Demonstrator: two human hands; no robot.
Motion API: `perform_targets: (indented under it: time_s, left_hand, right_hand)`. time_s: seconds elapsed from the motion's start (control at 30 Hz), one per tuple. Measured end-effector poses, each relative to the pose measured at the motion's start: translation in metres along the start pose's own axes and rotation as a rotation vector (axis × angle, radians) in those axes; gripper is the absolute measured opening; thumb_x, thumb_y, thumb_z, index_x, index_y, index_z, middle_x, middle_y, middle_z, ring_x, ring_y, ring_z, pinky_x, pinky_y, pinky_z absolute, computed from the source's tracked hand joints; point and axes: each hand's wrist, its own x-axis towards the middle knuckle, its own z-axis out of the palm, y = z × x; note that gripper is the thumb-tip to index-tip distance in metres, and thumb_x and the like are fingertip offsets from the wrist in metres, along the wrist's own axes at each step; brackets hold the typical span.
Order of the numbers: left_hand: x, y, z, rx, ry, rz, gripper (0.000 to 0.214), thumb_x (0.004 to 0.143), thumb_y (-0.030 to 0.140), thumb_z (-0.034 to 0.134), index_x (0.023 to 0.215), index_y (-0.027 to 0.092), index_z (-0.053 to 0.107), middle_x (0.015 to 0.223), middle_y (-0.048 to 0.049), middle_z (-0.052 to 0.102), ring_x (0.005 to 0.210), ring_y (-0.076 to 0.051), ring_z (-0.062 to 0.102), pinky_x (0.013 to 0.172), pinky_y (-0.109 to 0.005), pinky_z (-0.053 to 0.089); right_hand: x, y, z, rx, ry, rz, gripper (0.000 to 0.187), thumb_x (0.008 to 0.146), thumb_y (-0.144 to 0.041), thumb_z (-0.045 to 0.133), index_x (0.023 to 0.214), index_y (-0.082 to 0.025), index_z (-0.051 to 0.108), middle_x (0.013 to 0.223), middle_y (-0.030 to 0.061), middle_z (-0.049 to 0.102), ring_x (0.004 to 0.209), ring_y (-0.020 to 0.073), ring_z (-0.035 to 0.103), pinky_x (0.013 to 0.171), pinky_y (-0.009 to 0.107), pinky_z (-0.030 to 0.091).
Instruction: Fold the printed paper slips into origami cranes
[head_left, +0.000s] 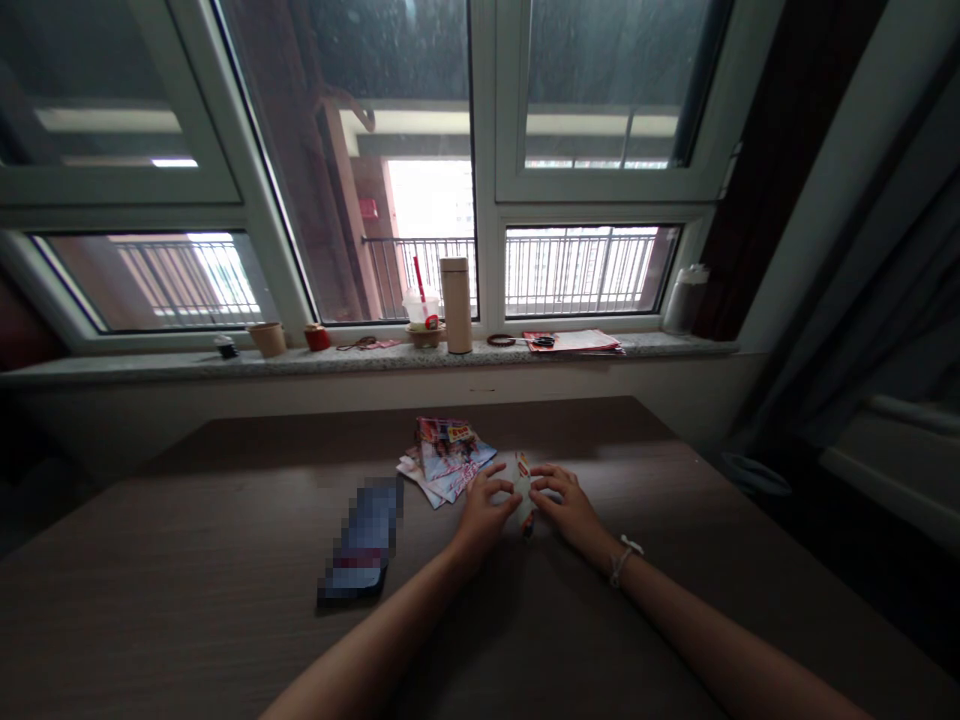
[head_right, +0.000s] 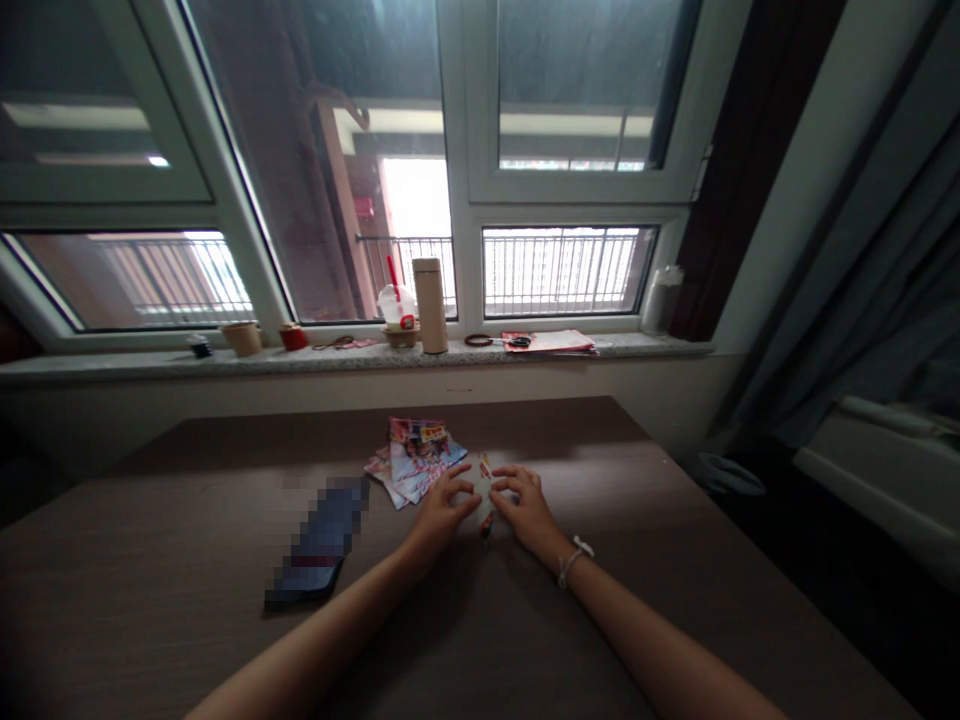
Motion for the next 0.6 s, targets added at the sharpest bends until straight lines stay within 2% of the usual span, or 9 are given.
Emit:
perform_targets:
  time_s: [0.2, 0.43, 0.6]
  left_hand:
    - [-0.0020, 0.0023, 0.0020, 0.014, 0.051, -0.031, 0.006, 0.070, 0.020, 0.076, 0.067, 0.019, 0.071, 0.124, -0.0091, 0.063, 0.121, -0.027, 0.054, 0.109, -0.044, 0.033]
    - [-0.0035, 0.0042, 0.0027, 0.012, 0.075, -0.041, 0.010, 0.069, 0.021, 0.077, 0.062, 0.019, 0.070, 0.122, -0.0089, 0.065, 0.118, -0.028, 0.056, 0.108, -0.045, 0.034]
    - [-0.0035, 0.0015, 0.0034, 0.017, 0.070, -0.021, 0.005, 0.070, 0.020, 0.077, 0.068, 0.020, 0.072, 0.121, -0.0092, 0.064, 0.119, -0.027, 0.054, 0.109, -0.046, 0.033]
  right_hand:
    - [-0.0006, 0.0005, 0.0009, 0.025, 0.043, 0.011, 0.020, 0.077, -0.043, 0.065, 0.076, -0.025, 0.073, 0.108, 0.0067, 0.067, 0.113, 0.0262, 0.050, 0.104, 0.045, 0.035]
    - [-0.0029, -0.0063, -0.0017, 0.016, 0.015, -0.004, 0.021, 0.076, -0.047, 0.069, 0.077, -0.027, 0.074, 0.109, 0.0064, 0.067, 0.117, 0.0268, 0.048, 0.107, 0.045, 0.033]
    - [-0.0015, -0.0043, -0.0015, 0.000, -0.011, -0.027, 0.019, 0.078, -0.044, 0.067, 0.076, -0.026, 0.073, 0.110, 0.0060, 0.067, 0.118, 0.0263, 0.048, 0.108, 0.045, 0.031]
